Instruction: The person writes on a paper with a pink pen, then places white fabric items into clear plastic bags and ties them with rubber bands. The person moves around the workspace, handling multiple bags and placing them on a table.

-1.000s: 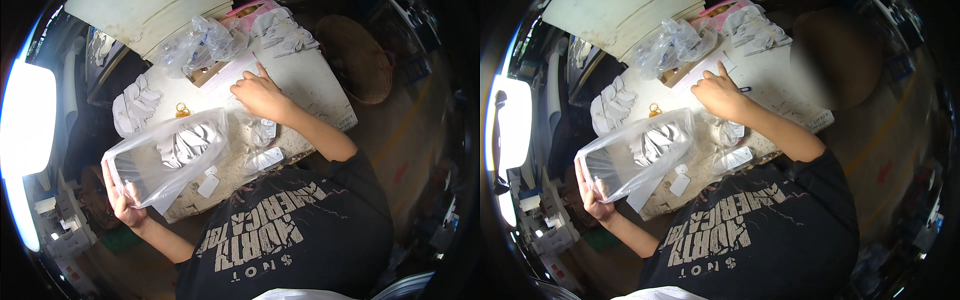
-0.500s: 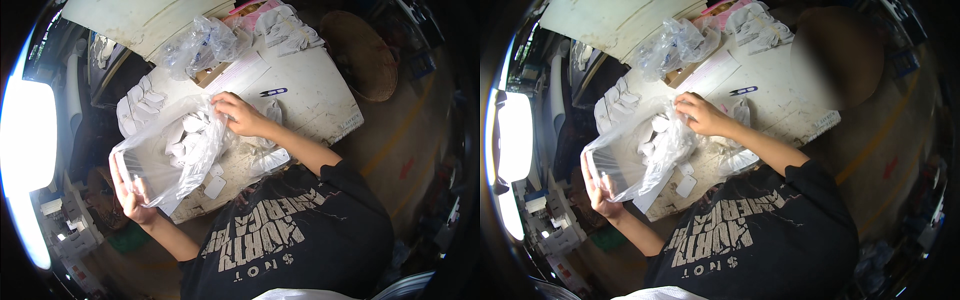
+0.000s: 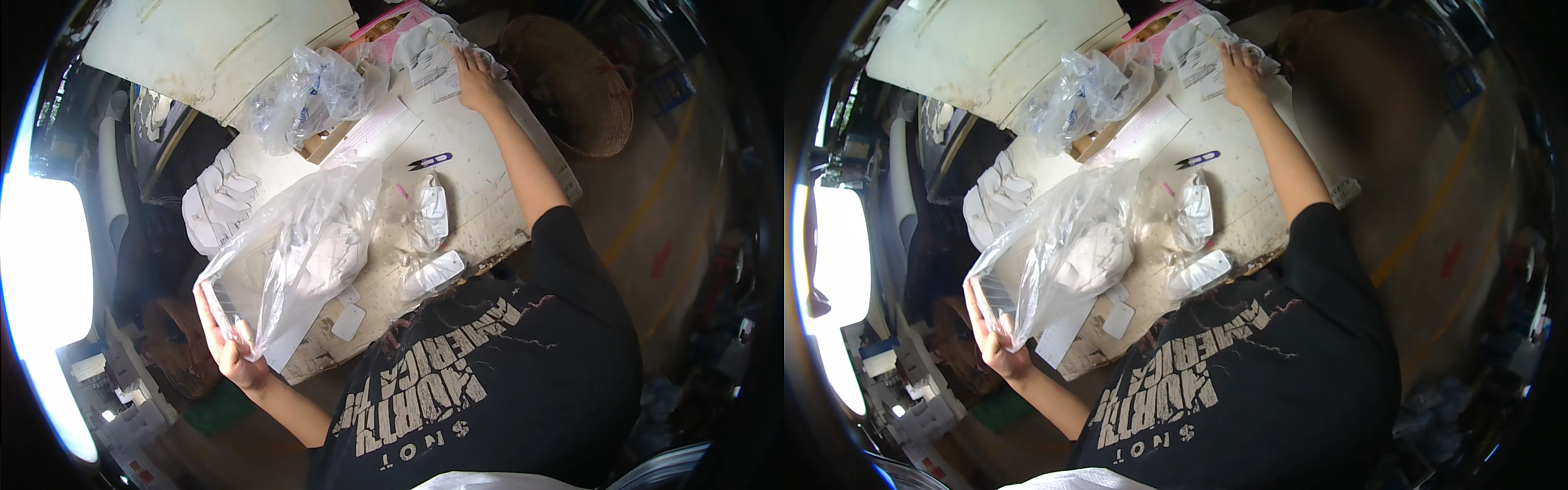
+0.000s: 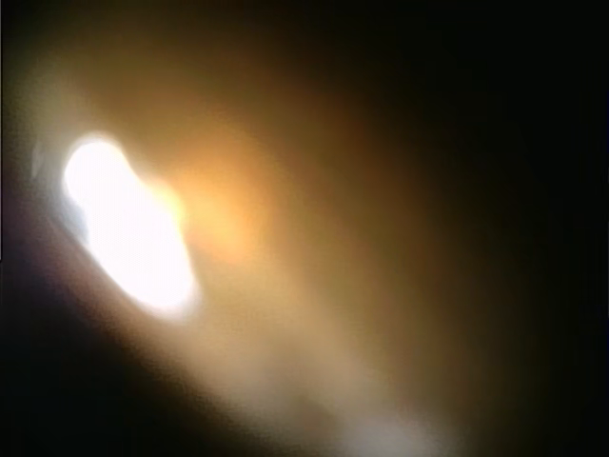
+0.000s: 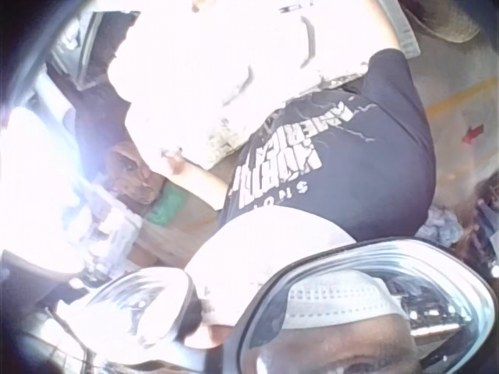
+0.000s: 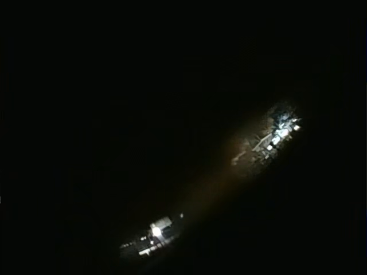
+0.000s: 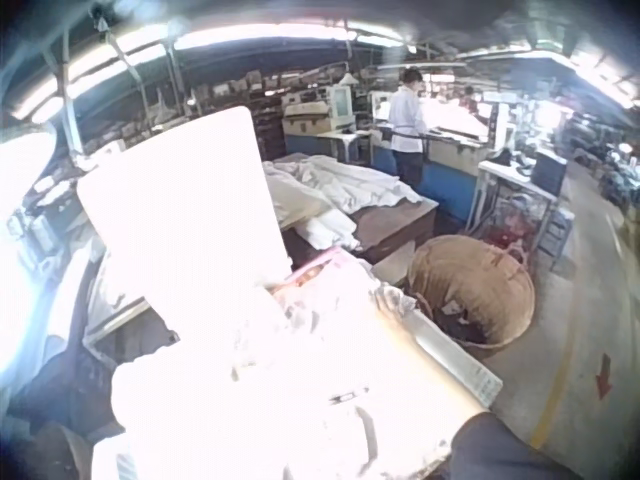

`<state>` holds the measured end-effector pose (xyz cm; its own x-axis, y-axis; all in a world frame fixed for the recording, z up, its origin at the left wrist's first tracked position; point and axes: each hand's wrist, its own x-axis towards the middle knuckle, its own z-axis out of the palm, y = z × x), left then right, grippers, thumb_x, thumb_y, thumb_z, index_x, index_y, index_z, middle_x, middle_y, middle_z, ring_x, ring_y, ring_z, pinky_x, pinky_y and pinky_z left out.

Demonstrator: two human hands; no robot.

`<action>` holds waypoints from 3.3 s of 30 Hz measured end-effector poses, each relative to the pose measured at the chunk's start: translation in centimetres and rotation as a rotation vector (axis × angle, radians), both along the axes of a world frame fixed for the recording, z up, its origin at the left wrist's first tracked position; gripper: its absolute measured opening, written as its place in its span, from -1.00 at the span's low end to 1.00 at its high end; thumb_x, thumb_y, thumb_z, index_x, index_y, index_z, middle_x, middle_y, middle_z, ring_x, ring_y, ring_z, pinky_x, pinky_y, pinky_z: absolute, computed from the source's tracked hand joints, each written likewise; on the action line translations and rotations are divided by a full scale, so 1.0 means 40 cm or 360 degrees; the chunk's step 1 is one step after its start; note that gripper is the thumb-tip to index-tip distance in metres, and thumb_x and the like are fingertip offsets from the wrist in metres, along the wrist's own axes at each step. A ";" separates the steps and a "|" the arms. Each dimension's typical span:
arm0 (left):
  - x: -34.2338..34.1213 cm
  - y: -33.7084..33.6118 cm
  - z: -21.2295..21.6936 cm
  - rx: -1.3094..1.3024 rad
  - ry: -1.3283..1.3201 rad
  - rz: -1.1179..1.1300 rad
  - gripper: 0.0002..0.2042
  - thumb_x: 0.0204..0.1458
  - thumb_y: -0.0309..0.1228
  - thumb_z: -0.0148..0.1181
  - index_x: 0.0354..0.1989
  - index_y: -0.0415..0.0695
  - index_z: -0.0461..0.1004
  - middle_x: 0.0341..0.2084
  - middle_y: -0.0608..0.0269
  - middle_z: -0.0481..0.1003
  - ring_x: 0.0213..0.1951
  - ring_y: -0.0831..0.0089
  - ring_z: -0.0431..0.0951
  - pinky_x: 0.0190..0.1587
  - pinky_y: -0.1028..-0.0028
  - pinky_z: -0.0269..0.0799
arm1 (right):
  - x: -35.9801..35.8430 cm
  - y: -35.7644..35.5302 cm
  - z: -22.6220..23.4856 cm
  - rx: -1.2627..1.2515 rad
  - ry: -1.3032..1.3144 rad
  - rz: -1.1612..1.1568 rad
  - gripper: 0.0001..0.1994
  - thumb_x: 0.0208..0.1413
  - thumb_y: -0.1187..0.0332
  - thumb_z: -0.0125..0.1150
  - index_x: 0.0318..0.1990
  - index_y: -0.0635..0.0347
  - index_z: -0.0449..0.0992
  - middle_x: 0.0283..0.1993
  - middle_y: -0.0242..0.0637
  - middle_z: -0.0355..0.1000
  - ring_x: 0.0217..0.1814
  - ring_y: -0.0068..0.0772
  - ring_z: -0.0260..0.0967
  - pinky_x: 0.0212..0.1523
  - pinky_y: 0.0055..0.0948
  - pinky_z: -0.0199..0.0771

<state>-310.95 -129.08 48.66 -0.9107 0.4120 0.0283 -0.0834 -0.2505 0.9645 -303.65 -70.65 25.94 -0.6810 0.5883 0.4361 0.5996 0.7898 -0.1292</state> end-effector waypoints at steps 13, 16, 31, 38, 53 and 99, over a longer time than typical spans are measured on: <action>0.021 0.018 0.009 0.0153 -0.0143 -0.0012 0.01 -0.22 -0.66 -0.11 0.60 -0.28 -0.24 0.50 -0.15 0.10 -0.59 0.67 0.34 -0.58 0.68 0.24 | 0.108 -0.008 0.089 -0.0559 0.0035 -0.0245 -0.29 -0.12 0.18 0.55 0.21 0.21 0.40 0.17 -0.09 0.50 0.23 0.00 0.46 0.20 -0.09 0.48; 0.019 0.029 0.012 0.0092 -0.0118 -0.0071 0.01 -0.23 -0.66 -0.13 0.60 -0.29 -0.24 0.50 -0.19 0.09 -0.62 0.65 0.30 -0.61 0.66 0.20 | 0.094 -0.067 0.180 -0.0963 0.0646 -0.0085 -0.31 -0.09 0.15 0.52 0.19 0.27 0.39 0.09 -0.05 0.58 0.11 -0.06 0.57 0.12 -0.21 0.54; 0.024 0.039 -0.008 -0.0106 0.0101 -0.0092 -0.02 -0.16 -0.59 -0.06 0.61 -0.20 -0.17 0.40 -0.04 0.27 -0.49 0.70 0.35 -0.47 0.68 0.29 | -0.050 -0.796 0.330 -0.0800 -0.0593 0.1838 -0.27 0.21 0.01 0.33 0.48 -0.08 0.19 0.35 0.10 0.29 0.31 0.14 0.39 0.26 0.04 0.51; 0.027 0.014 -0.026 -0.0125 -0.0036 0.0058 -0.01 -0.21 -0.61 -0.10 0.60 -0.24 -0.16 0.41 -0.04 0.26 -0.56 0.70 0.24 -0.52 0.67 0.15 | -0.083 -0.609 0.279 -0.1647 -0.0570 0.1800 -0.46 0.35 0.06 0.20 0.40 0.03 0.34 0.27 0.03 0.46 0.14 -0.02 0.55 0.15 -0.05 0.59; -0.002 0.052 -0.015 -0.0253 -0.0041 0.0151 0.00 -0.26 -0.57 -0.07 0.59 -0.26 -0.07 0.48 -0.02 0.17 -0.26 0.61 0.49 -0.36 0.70 0.31 | -0.220 0.128 0.185 -0.0048 -0.1296 0.0225 0.42 -0.41 0.28 0.75 0.61 -0.48 -0.21 0.73 -0.30 -0.46 0.75 -0.04 -0.52 0.45 0.53 0.07; 0.031 -0.210 -0.082 0.0164 -0.0055 0.0081 -0.02 -0.15 -0.68 -0.11 0.62 -0.19 -0.22 0.45 0.04 0.20 -0.56 0.74 0.27 -0.51 0.67 0.25 | -0.169 -0.844 0.443 -0.1313 -0.0706 0.2007 0.06 0.13 -0.12 0.40 0.59 0.20 -0.08 0.56 0.31 -0.01 0.62 0.16 -0.02 0.57 -0.05 -0.01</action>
<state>-309.73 -137.48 45.39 -0.9316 0.3618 0.0367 -0.1005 -0.3531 0.9302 -310.42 -104.43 43.66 -0.8798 -0.4707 -0.0664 -0.2606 0.5945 -0.7607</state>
